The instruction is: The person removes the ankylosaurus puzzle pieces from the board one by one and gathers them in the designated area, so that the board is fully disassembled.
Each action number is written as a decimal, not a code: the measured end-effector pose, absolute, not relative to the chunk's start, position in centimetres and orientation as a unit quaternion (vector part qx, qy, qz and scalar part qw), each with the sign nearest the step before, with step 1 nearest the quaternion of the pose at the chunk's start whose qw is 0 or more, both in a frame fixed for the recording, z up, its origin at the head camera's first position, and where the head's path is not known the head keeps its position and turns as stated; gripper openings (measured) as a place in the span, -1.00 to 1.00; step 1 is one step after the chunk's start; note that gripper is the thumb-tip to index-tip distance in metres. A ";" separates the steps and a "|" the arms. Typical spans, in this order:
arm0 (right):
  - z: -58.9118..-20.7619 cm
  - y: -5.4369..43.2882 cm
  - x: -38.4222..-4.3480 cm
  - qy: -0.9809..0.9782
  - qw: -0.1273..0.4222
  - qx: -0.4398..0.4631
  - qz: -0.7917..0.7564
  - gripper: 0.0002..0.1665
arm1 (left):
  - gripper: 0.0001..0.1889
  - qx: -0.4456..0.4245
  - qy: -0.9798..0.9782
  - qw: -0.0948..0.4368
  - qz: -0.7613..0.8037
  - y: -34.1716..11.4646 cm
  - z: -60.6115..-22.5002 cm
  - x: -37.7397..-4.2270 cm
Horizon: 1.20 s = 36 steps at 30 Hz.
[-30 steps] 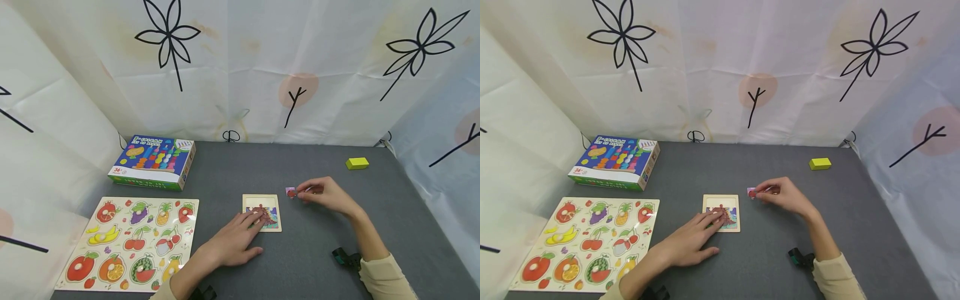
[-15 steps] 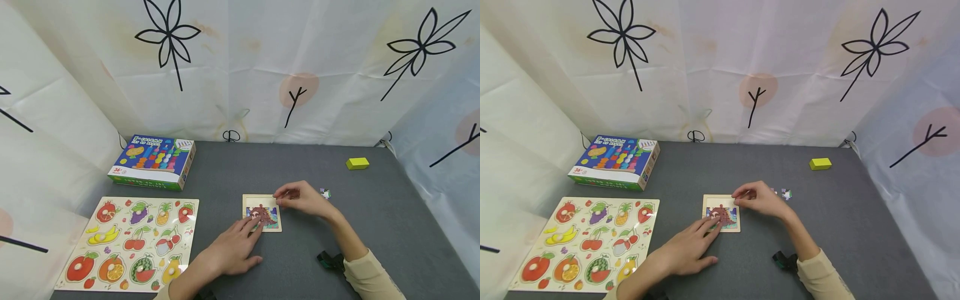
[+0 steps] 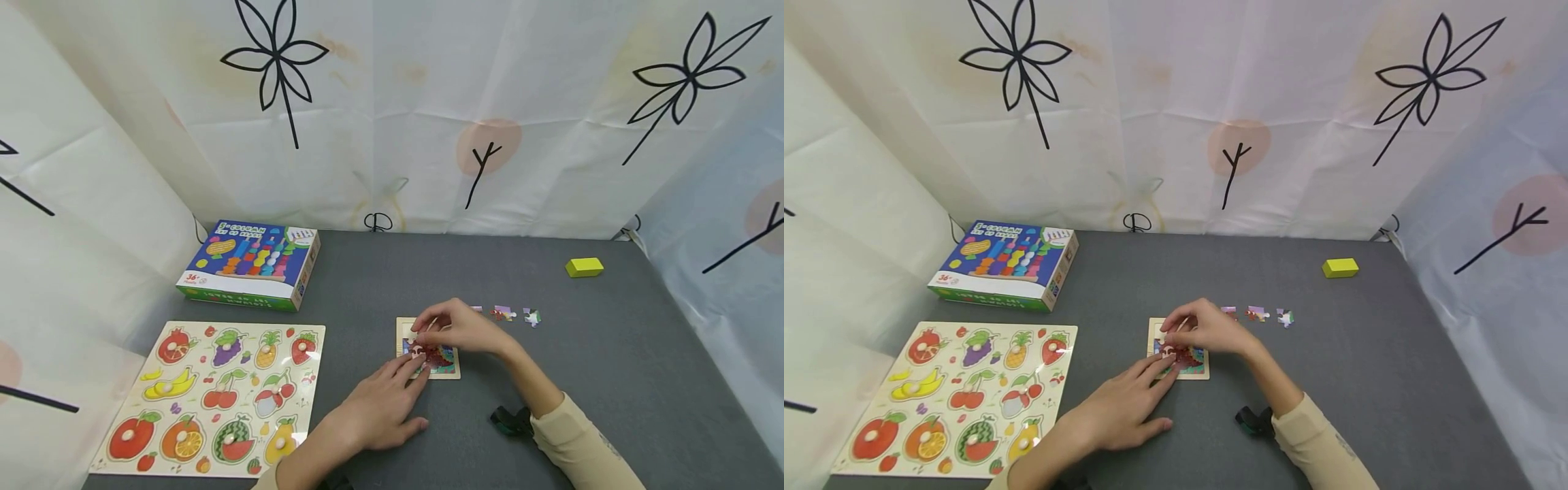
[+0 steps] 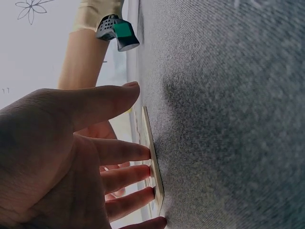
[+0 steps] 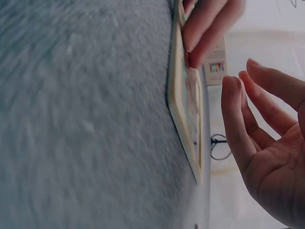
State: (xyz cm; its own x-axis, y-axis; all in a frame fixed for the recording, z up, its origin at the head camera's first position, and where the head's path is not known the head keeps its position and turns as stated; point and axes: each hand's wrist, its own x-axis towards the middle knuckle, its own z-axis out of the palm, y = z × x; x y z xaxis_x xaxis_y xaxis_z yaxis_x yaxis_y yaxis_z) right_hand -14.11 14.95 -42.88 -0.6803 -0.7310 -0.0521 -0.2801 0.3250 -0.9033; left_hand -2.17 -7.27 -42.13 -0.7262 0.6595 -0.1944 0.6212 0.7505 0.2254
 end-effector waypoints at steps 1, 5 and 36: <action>-43.0 14.7 -14.2 0.778 0.237 -0.327 -0.482 -0.76 | -0.17 0.346 0.926 0.129 0.071 -7.3 -42.2 -2.2; -43.3 13.9 -14.4 0.785 0.245 -0.320 -0.470 -0.78 | -0.17 0.346 0.928 0.124 0.067 -7.2 -42.3 -2.1; -43.6 12.4 -15.1 0.817 0.258 -0.315 -0.409 -0.89 | -0.15 0.338 0.929 0.140 0.051 -7.0 -42.3 -1.9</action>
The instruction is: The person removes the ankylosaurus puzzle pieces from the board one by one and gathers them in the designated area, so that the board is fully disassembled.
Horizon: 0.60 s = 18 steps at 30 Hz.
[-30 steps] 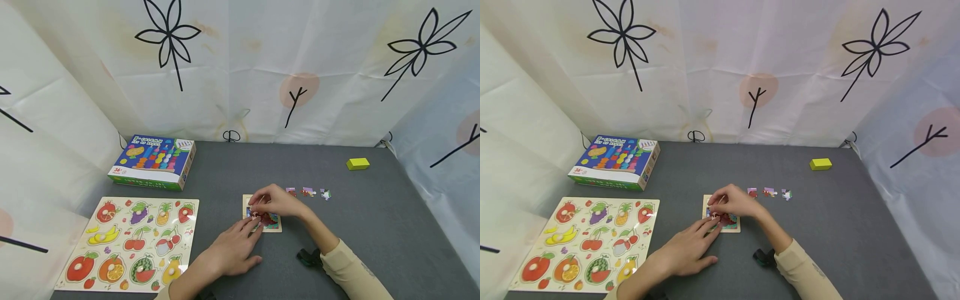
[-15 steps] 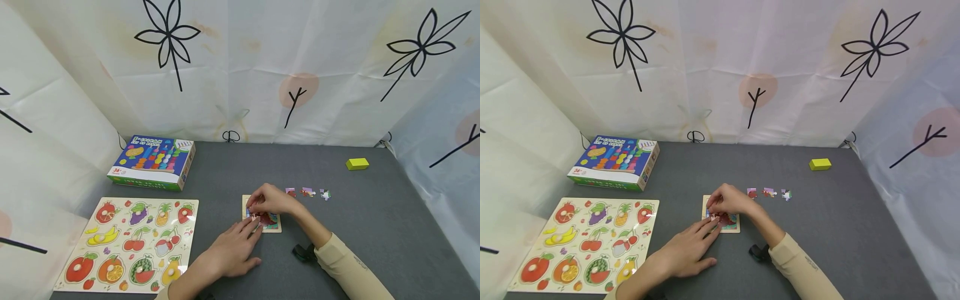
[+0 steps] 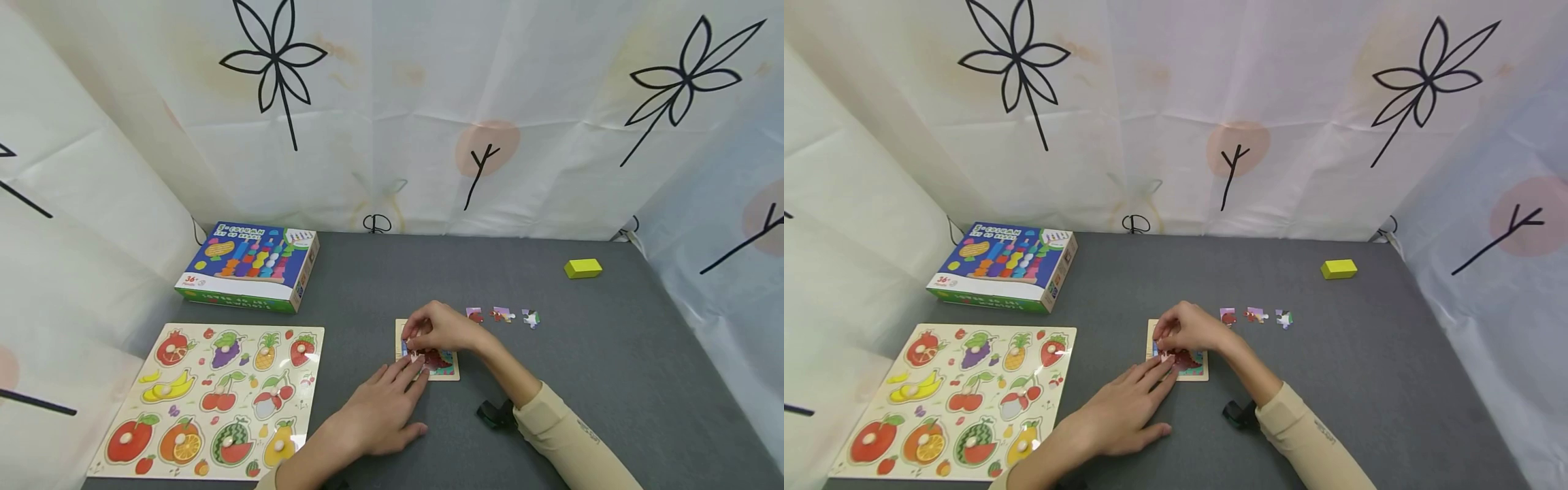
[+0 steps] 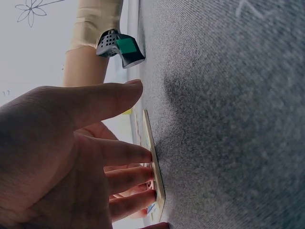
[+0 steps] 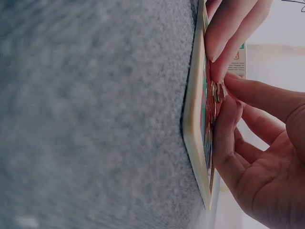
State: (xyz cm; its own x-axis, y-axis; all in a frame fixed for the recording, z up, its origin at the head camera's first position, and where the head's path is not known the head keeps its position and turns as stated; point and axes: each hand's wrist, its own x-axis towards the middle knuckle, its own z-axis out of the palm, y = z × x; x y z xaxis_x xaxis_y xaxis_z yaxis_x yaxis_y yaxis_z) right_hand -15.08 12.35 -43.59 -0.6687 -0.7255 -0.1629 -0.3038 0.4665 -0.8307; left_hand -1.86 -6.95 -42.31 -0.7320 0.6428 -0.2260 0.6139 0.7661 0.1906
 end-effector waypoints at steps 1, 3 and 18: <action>-43.6 12.4 -15.1 0.815 0.258 -0.316 -0.411 -0.88 | -0.15 0.338 0.929 0.139 0.051 -6.9 -42.3 -1.9; -43.5 12.5 -15.1 0.813 0.260 -0.316 -0.414 -0.88 | -0.15 0.339 0.929 0.138 0.050 -6.9 -42.4 -1.9; -43.2 13.2 -14.2 0.804 0.245 -0.318 -0.438 -0.81 | -0.13 0.338 0.929 0.138 0.057 -7.0 -42.4 -1.8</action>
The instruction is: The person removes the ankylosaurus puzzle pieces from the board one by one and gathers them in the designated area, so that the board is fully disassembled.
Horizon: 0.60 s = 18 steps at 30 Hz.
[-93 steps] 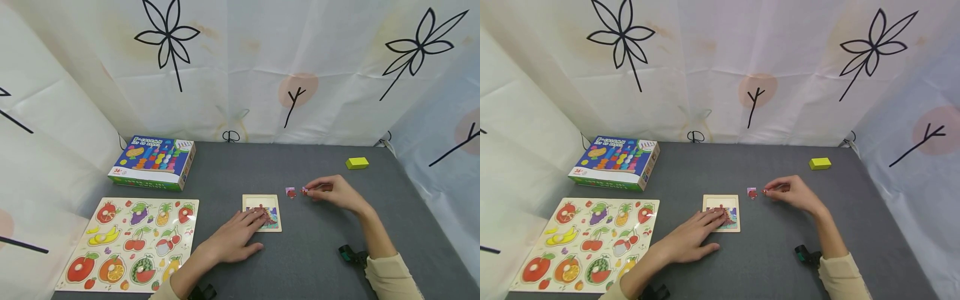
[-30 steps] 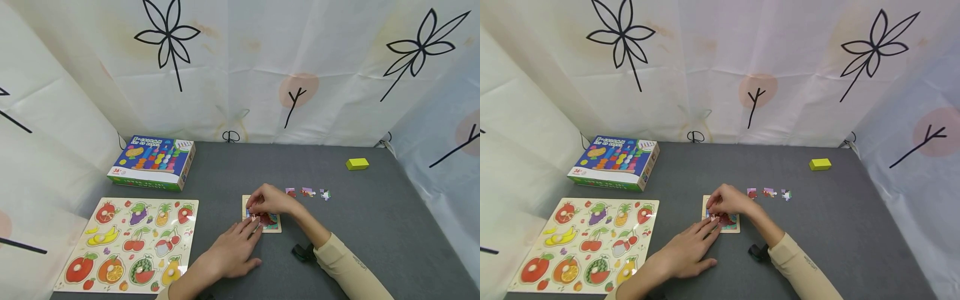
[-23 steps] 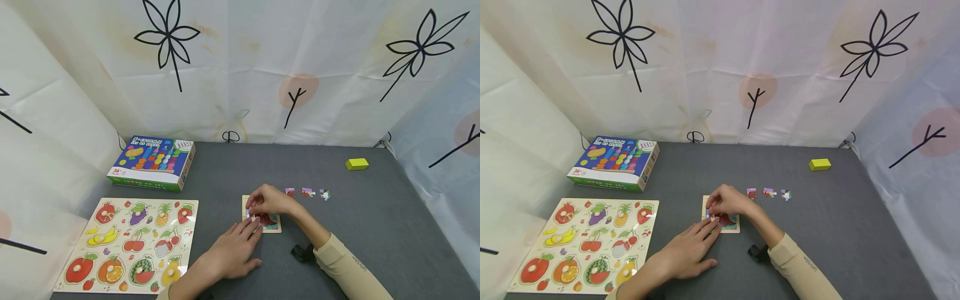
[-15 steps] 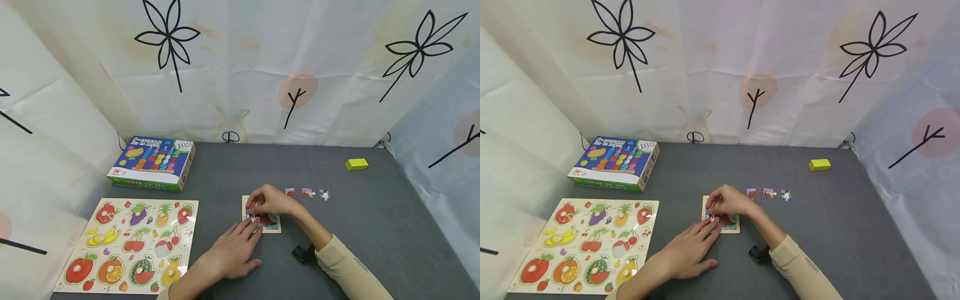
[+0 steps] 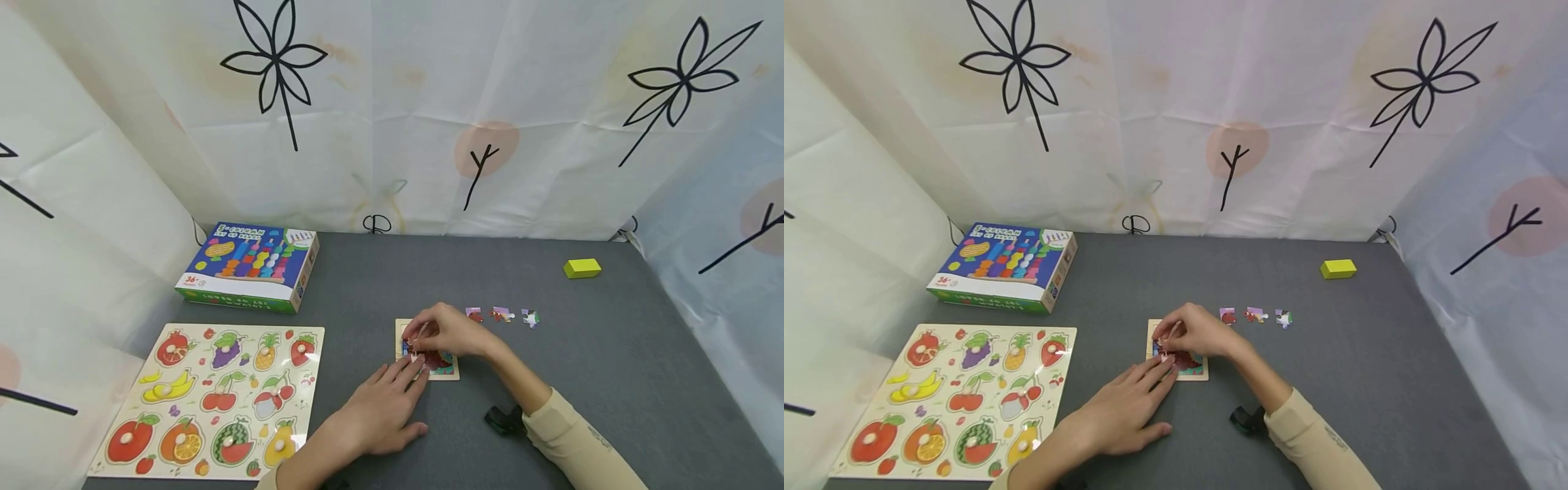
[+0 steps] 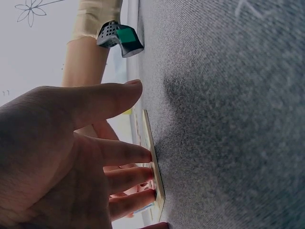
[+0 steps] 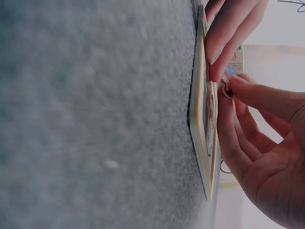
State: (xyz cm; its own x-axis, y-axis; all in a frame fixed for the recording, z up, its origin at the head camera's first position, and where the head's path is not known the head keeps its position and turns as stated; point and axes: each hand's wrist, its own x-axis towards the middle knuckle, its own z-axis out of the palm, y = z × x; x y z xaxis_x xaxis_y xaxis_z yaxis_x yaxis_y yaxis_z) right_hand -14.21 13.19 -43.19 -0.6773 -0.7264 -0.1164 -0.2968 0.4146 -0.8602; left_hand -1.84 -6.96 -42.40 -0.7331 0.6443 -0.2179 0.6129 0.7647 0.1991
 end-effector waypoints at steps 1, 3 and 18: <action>-43.1 13.3 -14.1 0.803 0.242 -0.318 -0.443 -0.81 | -0.13 0.338 0.929 0.137 0.056 -6.9 -42.4 -1.8; -43.1 13.6 -13.9 0.797 0.238 -0.318 -0.456 -0.80 | -0.13 0.337 0.930 0.135 0.055 -6.9 -42.4 -1.8; -42.1 19.1 -13.7 0.790 0.233 -0.306 -0.478 -0.75 | -0.12 0.323 0.929 0.169 0.061 -6.8 -42.4 -2.0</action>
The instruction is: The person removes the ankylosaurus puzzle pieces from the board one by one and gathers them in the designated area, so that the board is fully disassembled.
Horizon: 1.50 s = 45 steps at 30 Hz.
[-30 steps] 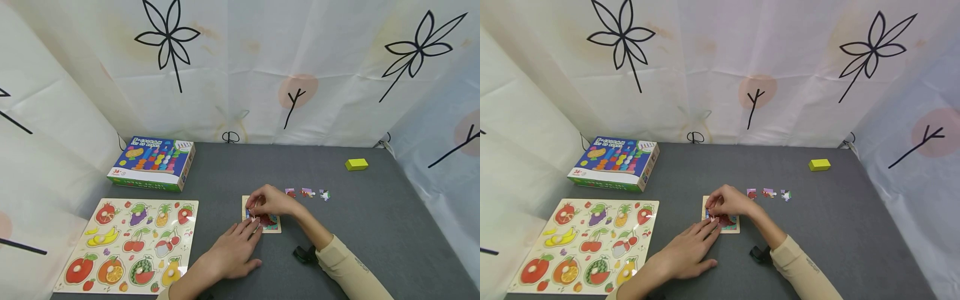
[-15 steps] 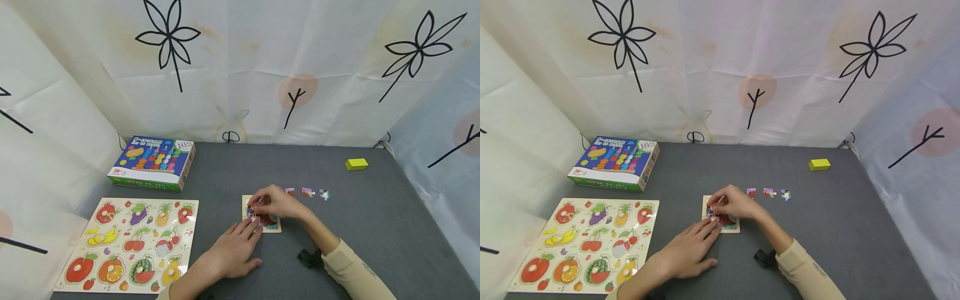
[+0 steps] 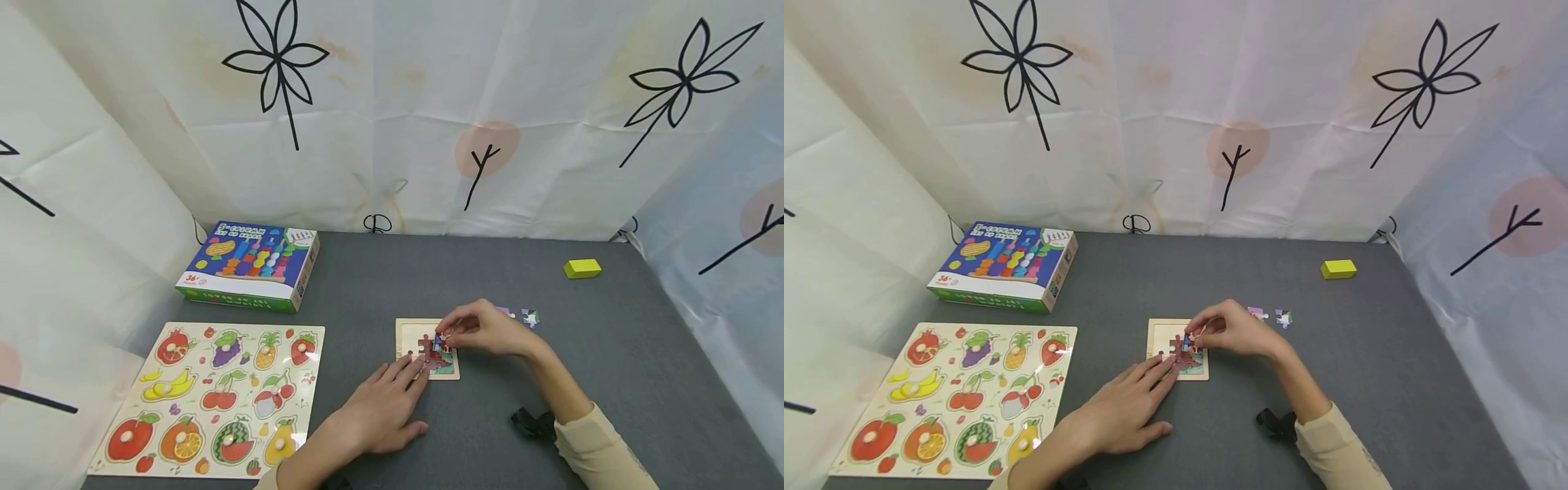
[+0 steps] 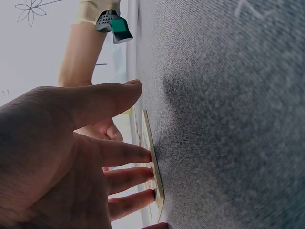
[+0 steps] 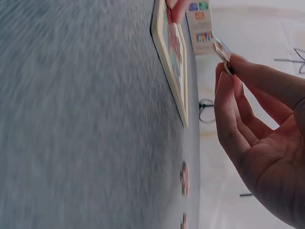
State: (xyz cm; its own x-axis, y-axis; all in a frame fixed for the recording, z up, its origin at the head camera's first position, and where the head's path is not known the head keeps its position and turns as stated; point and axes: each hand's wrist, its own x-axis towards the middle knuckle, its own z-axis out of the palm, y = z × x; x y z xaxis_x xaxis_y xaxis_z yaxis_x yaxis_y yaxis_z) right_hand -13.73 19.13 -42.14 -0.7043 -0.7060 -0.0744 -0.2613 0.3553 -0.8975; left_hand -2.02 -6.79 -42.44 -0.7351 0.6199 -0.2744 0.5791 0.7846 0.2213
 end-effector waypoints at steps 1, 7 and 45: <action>-42.1 19.5 -13.7 0.790 0.232 -0.304 -0.478 -0.75 | -0.12 0.322 0.930 0.169 0.060 -6.8 -42.4 -2.0; -41.8 21.3 -13.6 0.801 0.225 -0.289 -0.474 -0.72 | -0.13 0.321 0.930 0.166 0.061 -6.8 -42.5 -2.0; -43.3 25.0 -14.4 0.841 0.224 -0.237 -0.432 -0.79 | -0.14 0.328 0.929 0.160 0.059 -6.9 -42.6 -1.9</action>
State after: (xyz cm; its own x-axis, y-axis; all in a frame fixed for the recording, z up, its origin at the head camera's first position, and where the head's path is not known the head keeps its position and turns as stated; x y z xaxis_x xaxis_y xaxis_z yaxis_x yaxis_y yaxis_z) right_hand -14.44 24.96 -43.29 -0.7870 -0.5927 -0.1713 -0.2058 0.5139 -0.8328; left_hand -1.87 -6.88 -42.59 -0.7341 0.6278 -0.2589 0.5903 0.7784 0.2137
